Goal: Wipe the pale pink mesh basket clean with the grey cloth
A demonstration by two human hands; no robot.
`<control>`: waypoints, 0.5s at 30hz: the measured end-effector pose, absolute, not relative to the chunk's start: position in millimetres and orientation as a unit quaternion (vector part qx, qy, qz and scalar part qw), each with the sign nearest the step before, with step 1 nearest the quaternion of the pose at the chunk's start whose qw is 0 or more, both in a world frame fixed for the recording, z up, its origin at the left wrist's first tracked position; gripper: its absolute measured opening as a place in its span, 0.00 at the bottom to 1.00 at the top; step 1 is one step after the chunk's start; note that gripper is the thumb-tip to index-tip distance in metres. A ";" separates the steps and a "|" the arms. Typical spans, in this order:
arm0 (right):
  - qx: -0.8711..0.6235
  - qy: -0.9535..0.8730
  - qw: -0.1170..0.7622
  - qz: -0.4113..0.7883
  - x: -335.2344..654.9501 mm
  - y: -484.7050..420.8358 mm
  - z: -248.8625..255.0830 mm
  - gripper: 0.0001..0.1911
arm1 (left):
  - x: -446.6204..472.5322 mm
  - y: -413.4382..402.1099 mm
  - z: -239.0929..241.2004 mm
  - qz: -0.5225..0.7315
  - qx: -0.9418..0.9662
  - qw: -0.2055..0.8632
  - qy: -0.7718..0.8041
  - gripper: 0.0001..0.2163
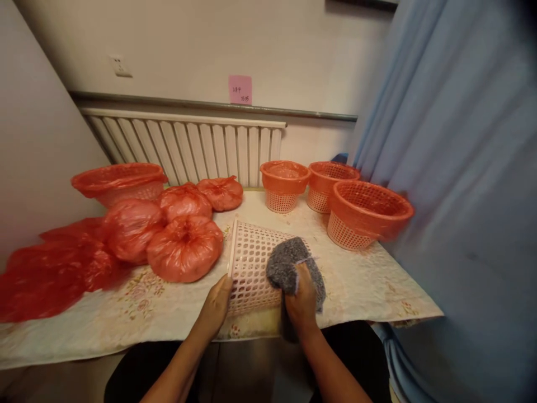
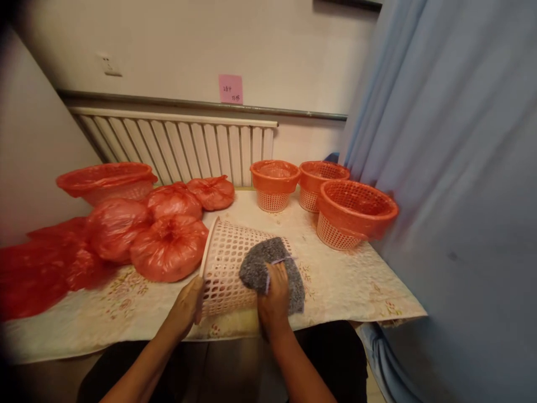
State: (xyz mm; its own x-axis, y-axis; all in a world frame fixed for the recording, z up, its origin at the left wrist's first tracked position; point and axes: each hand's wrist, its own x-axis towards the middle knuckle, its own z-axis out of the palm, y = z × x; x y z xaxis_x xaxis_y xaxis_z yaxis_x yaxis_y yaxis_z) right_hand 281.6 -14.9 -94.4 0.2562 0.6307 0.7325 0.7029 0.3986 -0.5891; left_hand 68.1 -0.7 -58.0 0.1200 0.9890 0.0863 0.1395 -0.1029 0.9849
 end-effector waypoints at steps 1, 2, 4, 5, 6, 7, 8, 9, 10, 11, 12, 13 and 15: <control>-0.531 -0.629 0.567 -0.027 272.7 -16.1 -90.0 0.21 | 67.3 0.1 -59.6 0.453 0.590 0.479 0.466 0.23; -0.520 -0.640 0.565 -0.016 264.7 -16.3 -84.4 0.21 | 66.3 0.7 -61.3 0.451 0.593 0.490 0.453 0.23; -0.511 -0.637 0.576 0.028 251.7 -12.9 -69.5 0.20 | 64.7 1.1 -64.3 0.447 0.596 0.499 0.443 0.23; -0.511 -0.627 0.585 0.059 246.5 -9.4 -60.5 0.18 | 64.2 0.7 -65.4 0.445 0.599 0.499 0.441 0.23; -0.512 -0.612 0.595 0.093 241.8 -4.9 -50.9 0.17 | 63.9 0.2 -66.3 0.444 0.603 0.498 0.437 0.23; -0.515 -0.596 0.603 0.124 237.1 0.2 -41.0 0.15 | 63.8 -0.5 -67.1 0.445 0.608 0.497 0.431 0.23; -0.518 -0.580 0.611 0.149 232.1 5.4 -31.4 0.14 | 63.8 -1.2 -67.8 0.447 0.613 0.496 0.422 0.24; -0.517 -0.571 0.616 0.165 226.8 10.4 -22.6 0.13 | 63.8 -1.9 -68.5 0.450 0.619 0.494 0.413 0.24; -0.511 -0.571 0.619 0.171 220.9 14.7 -15.1 0.12 | 63.7 -2.3 -69.4 0.451 0.625 0.492 0.405 0.24; -0.498 -0.583 0.618 0.174 214.7 18.0 -9.1 0.12 | 63.4 -2.4 -70.5 0.451 0.631 0.490 0.398 0.24; -0.479 -0.606 0.611 0.173 208.4 20.3 -4.8 0.13 | 62.9 -2.2 -71.7 0.450 0.636 0.488 0.393 0.24; -0.459 -0.636 0.597 0.167 202.4 21.6 -2.3 0.13 | 62.3 -1.9 -73.1 0.450 0.640 0.486 0.391 0.24; -0.432 -0.692 0.562 0.141 192.9 21.6 -1.6 0.13 | 60.4 -0.8 -76.4 0.448 0.645 0.481 0.389 0.24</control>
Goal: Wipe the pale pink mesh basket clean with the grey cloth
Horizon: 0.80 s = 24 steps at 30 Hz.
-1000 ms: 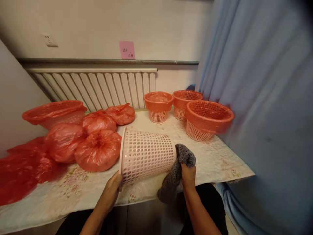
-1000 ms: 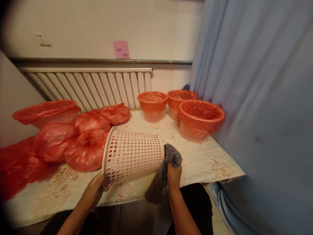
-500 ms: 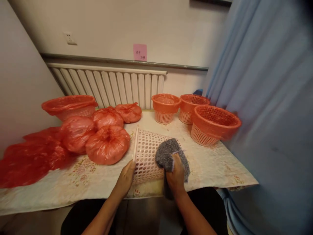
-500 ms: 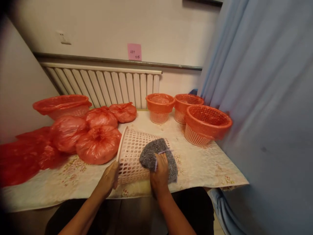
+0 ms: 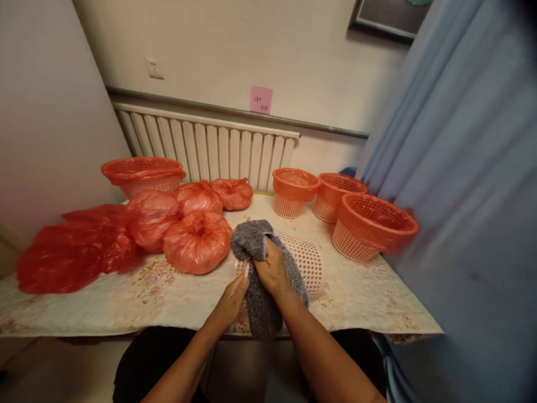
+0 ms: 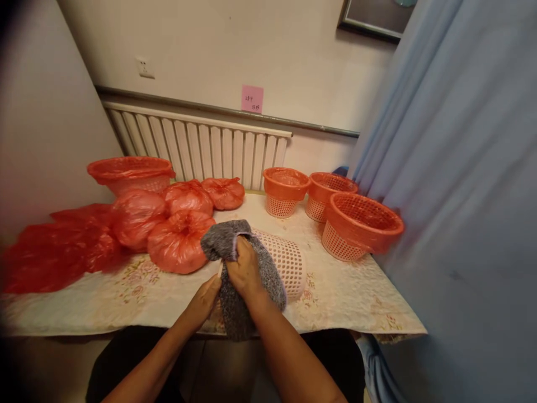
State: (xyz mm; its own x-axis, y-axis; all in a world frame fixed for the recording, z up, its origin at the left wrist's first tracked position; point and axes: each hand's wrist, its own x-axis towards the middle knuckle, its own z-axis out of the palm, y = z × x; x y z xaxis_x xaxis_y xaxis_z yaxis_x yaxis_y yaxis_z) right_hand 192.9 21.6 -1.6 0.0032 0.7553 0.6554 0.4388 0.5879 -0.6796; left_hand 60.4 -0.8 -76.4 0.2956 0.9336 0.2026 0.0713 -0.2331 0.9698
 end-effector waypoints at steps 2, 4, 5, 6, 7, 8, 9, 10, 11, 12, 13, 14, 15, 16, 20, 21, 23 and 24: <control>-0.430 -0.718 0.536 0.112 187.9 20.7 -4.2 0.13 | 58.2 -0.4 -80.6 0.449 0.643 0.486 0.385 0.25; -0.434 -0.723 0.528 0.099 187.5 21.3 -7.1 0.12 | 55.5 -1.5 -86.8 0.446 0.642 0.498 0.376 0.26; -0.434 -0.724 0.527 0.099 188.4 22.7 -8.1 0.12 | 53.8 -2.7 -90.9 0.443 0.643 0.503 0.371 0.26; -0.432 -0.727 0.524 0.099 189.6 24.7 -8.8 0.11 | 51.9 -4.5 -95.8 0.439 0.646 0.505 0.368 0.26; -0.430 -0.731 0.521 0.100 190.9 27.3 -9.1 0.11 | 49.7 -6.6 -101.1 0.434 0.650 0.504 0.367 0.26; -0.428 -0.734 0.518 0.099 192.1 30.2 -9.4 0.11 | 47.5 -8.9 -106.5 0.428 0.654 0.504 0.367 0.25; -0.426 -0.738 0.515 0.096 193.0 33.3 -9.7 0.11 | 45.3 -11.2 -111.7 0.423 0.657 0.504 0.367 0.25; -0.424 -0.741 0.513 0.090 193.5 36.2 -10.1 0.12 | 43.2 -13.4 -116.0 0.418 0.659 0.506 0.367 0.24; -0.422 -0.744 0.511 0.083 193.7 38.7 -10.6 0.13 | 41.6 -15.1 -119.3 0.414 0.660 0.508 0.366 0.24; -0.418 -0.748 0.509 0.074 193.5 40.6 -11.1 0.14 | 40.4 -16.4 -121.1 0.411 0.661 0.510 0.366 0.23; -0.412 -0.753 0.508 0.064 193.1 41.7 -11.6 0.15 | 39.9 -17.1 -121.6 0.409 0.661 0.509 0.368 0.23; -0.404 -0.759 0.508 0.055 192.6 42.0 -12.1 0.15 | 40.0 -17.2 -120.8 0.410 0.663 0.505 0.371 0.22; -0.396 -0.764 0.507 0.046 192.1 41.3 -12.5 0.15 | 40.6 -16.8 -119.2 0.410 0.665 0.499 0.376 0.22; -0.389 -0.770 0.505 0.040 191.7 39.7 -13.1 0.15 | 41.7 -16.2 -117.1 0.410 0.667 0.493 0.380 0.22; -0.377 -0.781 0.498 0.022 189.2 25.7 -22.2 0.14 | 46.9 -12.3 -113.5 0.426 0.668 0.464 0.397 0.22; -0.375 -0.780 0.500 0.017 187.9 20.9 -27.7 0.15 | 47.5 -11.0 -115.0 0.429 0.665 0.458 0.404 0.22; -0.370 -0.775 0.512 0.005 184.3 11.1 -43.1 0.15 | 46.9 -7.6 -120.9 0.435 0.659 0.443 0.425 0.22; -0.366 -0.772 0.520 -0.003 182.1 6.2 -52.7 0.15 | 45.6 -5.4 -124.8 0.438 0.657 0.429 0.438 0.22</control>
State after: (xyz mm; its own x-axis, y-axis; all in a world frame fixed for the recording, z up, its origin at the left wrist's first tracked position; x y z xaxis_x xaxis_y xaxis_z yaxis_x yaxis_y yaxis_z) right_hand 182.1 6.2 -52.7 -0.1913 0.5619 0.8048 0.5682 0.7320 -0.3760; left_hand 45.6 -5.4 -124.8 0.2332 0.9518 0.1994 0.1999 -0.2475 0.9480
